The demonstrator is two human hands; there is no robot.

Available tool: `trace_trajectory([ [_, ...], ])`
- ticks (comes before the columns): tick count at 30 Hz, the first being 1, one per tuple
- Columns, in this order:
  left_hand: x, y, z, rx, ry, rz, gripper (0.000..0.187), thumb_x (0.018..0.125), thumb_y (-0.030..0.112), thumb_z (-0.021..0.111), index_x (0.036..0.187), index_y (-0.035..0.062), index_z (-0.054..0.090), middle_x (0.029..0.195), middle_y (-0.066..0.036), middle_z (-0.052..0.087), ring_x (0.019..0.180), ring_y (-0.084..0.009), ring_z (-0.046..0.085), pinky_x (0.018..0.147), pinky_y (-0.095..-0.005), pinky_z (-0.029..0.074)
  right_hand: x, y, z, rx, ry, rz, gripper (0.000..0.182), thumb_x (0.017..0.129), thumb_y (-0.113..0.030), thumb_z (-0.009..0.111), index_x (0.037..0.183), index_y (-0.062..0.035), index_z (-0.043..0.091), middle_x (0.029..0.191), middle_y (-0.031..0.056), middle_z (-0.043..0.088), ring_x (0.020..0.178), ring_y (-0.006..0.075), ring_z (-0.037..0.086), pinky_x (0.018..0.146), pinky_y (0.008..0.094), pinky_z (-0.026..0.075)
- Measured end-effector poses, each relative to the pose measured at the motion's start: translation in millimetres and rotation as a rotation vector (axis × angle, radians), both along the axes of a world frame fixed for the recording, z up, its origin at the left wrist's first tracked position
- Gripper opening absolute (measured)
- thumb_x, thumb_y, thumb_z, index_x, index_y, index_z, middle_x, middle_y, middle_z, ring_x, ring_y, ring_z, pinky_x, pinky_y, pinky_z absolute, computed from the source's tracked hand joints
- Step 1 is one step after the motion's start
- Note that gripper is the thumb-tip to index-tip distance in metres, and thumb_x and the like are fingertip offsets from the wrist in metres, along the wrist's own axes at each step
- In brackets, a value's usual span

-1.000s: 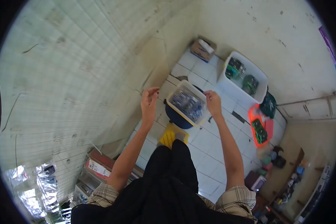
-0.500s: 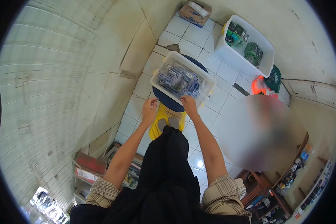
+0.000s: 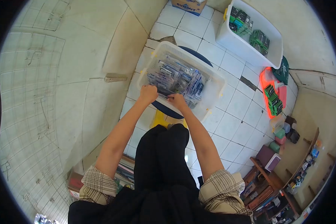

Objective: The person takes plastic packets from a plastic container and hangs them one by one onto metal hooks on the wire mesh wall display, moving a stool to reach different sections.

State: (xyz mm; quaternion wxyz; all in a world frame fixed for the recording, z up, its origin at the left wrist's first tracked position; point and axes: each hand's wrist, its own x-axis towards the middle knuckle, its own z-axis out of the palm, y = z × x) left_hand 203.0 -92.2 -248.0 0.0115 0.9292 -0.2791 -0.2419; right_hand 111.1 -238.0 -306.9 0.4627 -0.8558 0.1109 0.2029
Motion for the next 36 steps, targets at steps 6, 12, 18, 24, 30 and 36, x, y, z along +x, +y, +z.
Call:
trace_trajectory([
  [6, 5, -4, 1, 0.000, 0.190, 0.138, 0.028, 0.066, 0.034, 0.068, 0.078, 0.0094, 0.065, 0.081, -0.013, 0.064, 0.078, -0.0272, 0.061, 0.069, -0.0374, 0.048, 4, -1, 0, -0.057, -0.056, 0.040, 0.014, 0.074, -0.013, 0.055, 0.081, -0.0037, 0.063, 0.074, 0.0177, 0.061, 0.070, 0.0327, 0.059, 0.066, 0.0372, 0.047],
  [12, -10, 9, 34, -0.393, 0.040, 0.147, 0.021, 0.068, 0.025, 0.067, 0.080, 0.0081, 0.061, 0.080, -0.008, 0.062, 0.077, -0.0252, 0.059, 0.066, -0.0352, 0.047, -14, 2, 53, -0.020, -0.175, -0.160, 0.012, 0.078, -0.011, 0.052, 0.084, -0.0026, 0.057, 0.072, 0.0189, 0.059, 0.069, 0.0361, 0.057, 0.062, 0.0420, 0.044],
  [18, -36, 24, 113, -0.696, -0.047, 0.219, 0.014, 0.071, 0.015, 0.064, 0.079, 0.0060, 0.056, 0.075, -0.007, 0.057, 0.073, -0.0250, 0.055, 0.065, -0.0343, 0.044, -29, 10, 137, -0.056, -0.331, -0.219, 0.011, 0.083, -0.013, 0.051, 0.087, -0.0028, 0.052, 0.074, 0.0171, 0.058, 0.068, 0.0346, 0.057, 0.059, 0.0387, 0.044],
  [24, -57, 37, 222, -0.837, -0.196, 0.397, 0.014, 0.072, 0.012, 0.064, 0.078, 0.0023, 0.056, 0.074, -0.010, 0.057, 0.070, -0.0245, 0.055, 0.063, -0.0324, 0.044, -27, 21, 260, -0.038, -0.438, -0.135, 0.013, 0.082, -0.014, 0.051, 0.091, -0.0054, 0.050, 0.079, 0.0169, 0.058, 0.072, 0.0358, 0.056, 0.062, 0.0400, 0.045],
  [30, -74, 58, 371, -0.922, -0.325, 0.485, 0.013, 0.072, 0.013, 0.064, 0.078, 0.0036, 0.058, 0.074, -0.009, 0.057, 0.069, -0.0233, 0.055, 0.062, -0.0323, 0.044, -21, 17, 398, -0.171, -0.678, 0.230, 0.024, 0.075, -0.015, 0.061, 0.095, -0.0039, 0.052, 0.085, 0.0140, 0.059, 0.076, 0.0298, 0.059, 0.064, 0.0356, 0.047],
  [36, -77, 107, 528, -0.941, -0.876, 0.388, 0.035, 0.073, 0.016, 0.065, 0.104, 0.0051, 0.053, 0.097, -0.010, 0.055, 0.084, -0.0240, 0.055, 0.071, -0.0318, 0.044, 13, 48, 540, 0.113, -0.607, 0.186, 0.017, 0.079, -0.010, 0.060, 0.090, 0.0010, 0.056, 0.078, 0.0128, 0.063, 0.072, 0.0157, 0.060, 0.061, 0.0264, 0.046],
])
